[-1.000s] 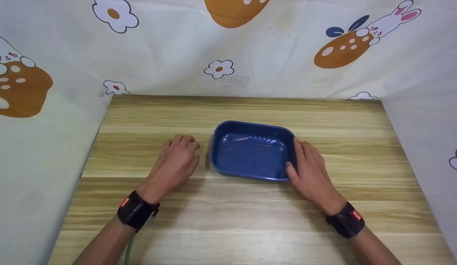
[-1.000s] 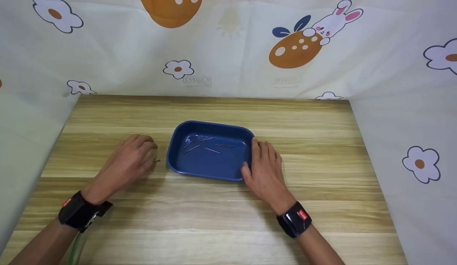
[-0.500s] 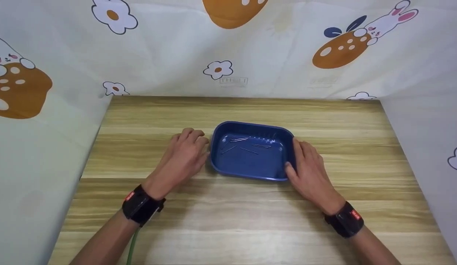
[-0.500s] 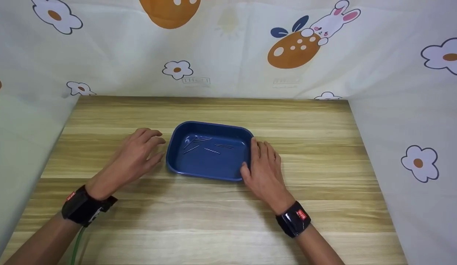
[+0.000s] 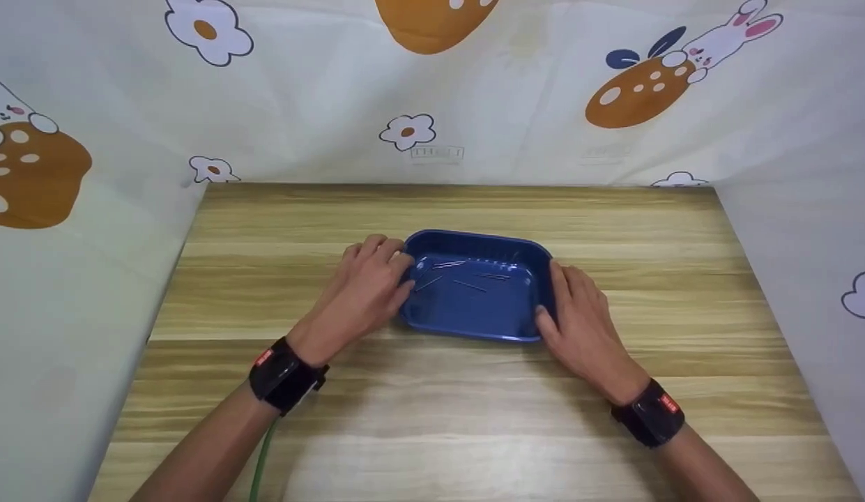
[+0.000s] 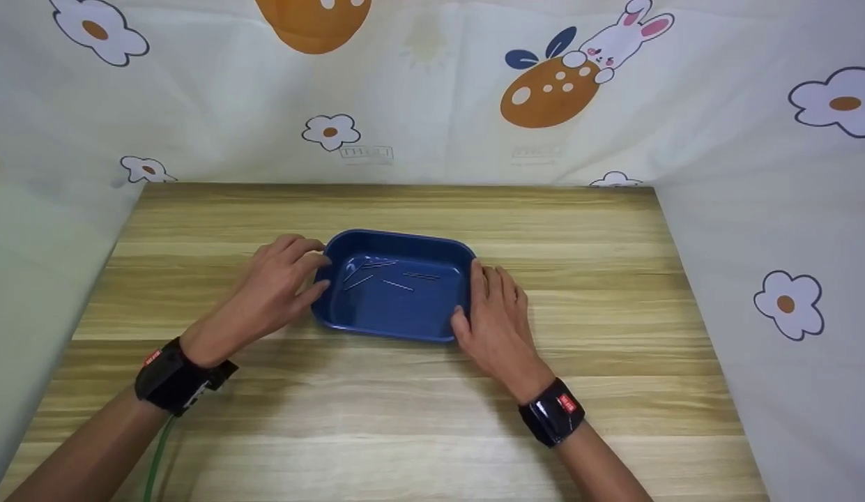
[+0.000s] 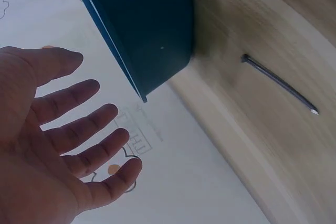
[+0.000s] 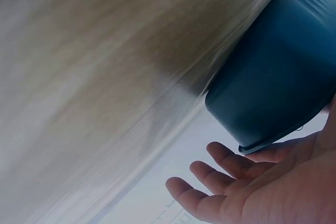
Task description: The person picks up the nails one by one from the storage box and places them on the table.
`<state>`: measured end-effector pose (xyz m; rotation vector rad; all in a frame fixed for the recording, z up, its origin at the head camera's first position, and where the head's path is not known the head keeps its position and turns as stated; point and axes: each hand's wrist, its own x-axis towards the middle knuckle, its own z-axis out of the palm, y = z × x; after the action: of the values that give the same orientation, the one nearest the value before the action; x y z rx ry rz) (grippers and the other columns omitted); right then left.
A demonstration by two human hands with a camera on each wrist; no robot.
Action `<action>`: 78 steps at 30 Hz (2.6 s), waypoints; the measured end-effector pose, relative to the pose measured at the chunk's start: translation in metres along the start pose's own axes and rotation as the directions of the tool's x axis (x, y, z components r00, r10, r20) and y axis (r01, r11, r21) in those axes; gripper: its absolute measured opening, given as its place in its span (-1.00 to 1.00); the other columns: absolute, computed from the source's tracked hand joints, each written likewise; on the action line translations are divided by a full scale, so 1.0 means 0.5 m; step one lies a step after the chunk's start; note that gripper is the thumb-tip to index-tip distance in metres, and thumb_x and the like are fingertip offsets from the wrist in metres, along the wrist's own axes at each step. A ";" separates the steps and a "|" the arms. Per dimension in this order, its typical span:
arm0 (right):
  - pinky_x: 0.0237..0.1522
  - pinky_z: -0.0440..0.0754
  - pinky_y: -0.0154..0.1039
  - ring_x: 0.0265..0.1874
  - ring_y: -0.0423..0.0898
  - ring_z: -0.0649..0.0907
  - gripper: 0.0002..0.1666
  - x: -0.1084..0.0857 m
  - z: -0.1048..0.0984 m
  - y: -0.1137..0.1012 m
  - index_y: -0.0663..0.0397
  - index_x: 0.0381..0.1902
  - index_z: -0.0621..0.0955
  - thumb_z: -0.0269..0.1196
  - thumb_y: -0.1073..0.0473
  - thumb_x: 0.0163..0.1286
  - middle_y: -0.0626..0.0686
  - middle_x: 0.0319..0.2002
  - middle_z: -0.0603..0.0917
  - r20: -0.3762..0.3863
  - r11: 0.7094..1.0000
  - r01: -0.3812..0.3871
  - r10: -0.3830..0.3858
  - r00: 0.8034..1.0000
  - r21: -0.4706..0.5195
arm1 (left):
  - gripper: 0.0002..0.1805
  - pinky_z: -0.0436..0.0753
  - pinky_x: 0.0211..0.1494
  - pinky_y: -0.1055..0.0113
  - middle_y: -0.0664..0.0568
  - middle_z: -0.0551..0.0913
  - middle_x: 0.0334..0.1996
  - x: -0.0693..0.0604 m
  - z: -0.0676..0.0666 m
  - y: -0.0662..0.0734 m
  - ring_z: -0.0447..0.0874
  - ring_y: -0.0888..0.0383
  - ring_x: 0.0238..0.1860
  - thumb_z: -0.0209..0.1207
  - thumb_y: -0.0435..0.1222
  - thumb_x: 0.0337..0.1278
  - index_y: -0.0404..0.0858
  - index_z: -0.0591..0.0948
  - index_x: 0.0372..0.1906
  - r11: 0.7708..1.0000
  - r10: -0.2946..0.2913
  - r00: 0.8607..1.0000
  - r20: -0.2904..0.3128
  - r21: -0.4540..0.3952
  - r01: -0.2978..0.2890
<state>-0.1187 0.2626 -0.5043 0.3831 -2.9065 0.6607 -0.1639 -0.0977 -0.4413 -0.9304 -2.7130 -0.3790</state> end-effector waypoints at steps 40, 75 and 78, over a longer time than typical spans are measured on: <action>0.58 0.24 0.43 0.57 0.34 0.32 -0.06 0.001 0.001 0.002 0.37 0.72 0.19 0.20 0.01 0.58 0.42 0.51 0.39 0.001 1.000 -0.002 0.002 1.000 -0.003 | -0.69 0.74 0.12 -0.16 -0.19 0.74 0.15 0.139 0.077 0.067 0.64 -0.17 0.15 0.31 -0.20 0.56 -0.34 0.76 0.15 0.976 0.196 0.954 0.226 0.045 -0.211; 0.57 0.25 0.42 0.57 0.34 0.33 -0.06 -0.001 -0.001 0.000 0.35 0.72 0.21 0.21 0.01 0.57 0.41 0.52 0.39 -0.004 1.000 0.004 -0.004 1.000 -0.007 | -0.72 0.77 0.14 -0.20 -0.23 0.75 0.18 0.159 0.136 0.080 0.67 -0.19 0.08 0.24 -0.24 0.57 -0.32 0.80 0.10 0.956 0.229 0.904 0.362 0.093 -0.279; 0.57 0.23 0.44 0.59 0.34 0.31 -0.07 -0.001 -0.001 -0.001 0.33 0.72 0.20 0.19 0.01 0.57 0.41 0.54 0.38 0.008 1.000 -0.007 0.007 1.000 0.000 | -0.73 0.77 0.14 -0.20 -0.22 0.75 0.18 0.161 0.139 0.082 0.67 -0.19 0.10 0.30 -0.21 0.51 -0.30 0.82 0.06 0.949 0.231 0.900 0.371 0.120 -0.293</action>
<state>-0.1181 0.2626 -0.5035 0.3762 -2.9165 0.6612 -0.2103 0.0013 -0.4744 -1.4072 -2.8094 0.0892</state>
